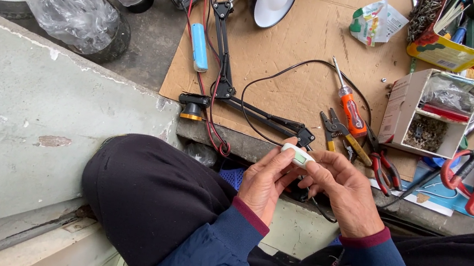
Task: Wiring a small electrical switch by stripping wire ends and securing them into terminals using a screwdriver and pliers.
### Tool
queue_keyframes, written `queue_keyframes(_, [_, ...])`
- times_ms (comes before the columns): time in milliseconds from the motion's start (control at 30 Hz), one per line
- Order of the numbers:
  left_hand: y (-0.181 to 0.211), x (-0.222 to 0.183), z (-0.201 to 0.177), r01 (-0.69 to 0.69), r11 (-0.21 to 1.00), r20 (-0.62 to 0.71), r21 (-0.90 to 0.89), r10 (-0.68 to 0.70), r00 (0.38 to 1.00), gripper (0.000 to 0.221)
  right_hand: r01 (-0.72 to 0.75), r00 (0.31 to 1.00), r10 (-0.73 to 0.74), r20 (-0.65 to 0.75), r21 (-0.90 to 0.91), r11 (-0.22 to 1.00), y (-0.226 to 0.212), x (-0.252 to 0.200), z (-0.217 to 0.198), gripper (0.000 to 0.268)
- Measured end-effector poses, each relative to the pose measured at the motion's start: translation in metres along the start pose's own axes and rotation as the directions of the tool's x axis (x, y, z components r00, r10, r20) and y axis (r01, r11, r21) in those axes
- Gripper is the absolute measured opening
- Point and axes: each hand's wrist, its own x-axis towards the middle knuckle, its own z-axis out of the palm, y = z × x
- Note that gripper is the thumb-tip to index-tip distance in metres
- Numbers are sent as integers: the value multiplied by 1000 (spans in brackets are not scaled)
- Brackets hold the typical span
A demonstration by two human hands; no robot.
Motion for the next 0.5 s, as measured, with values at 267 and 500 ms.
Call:
queue_keyframes(267, [3,-2,1,33,999,26,-43,-32,999,54,10,1000,-9,-11,35,999,1,1,-4,29])
queue_keyframes(500, [-8,7,-7,-43,998,9,36,42,999,50,20,1000,-19,-16,24,1000,1,1,-5,30])
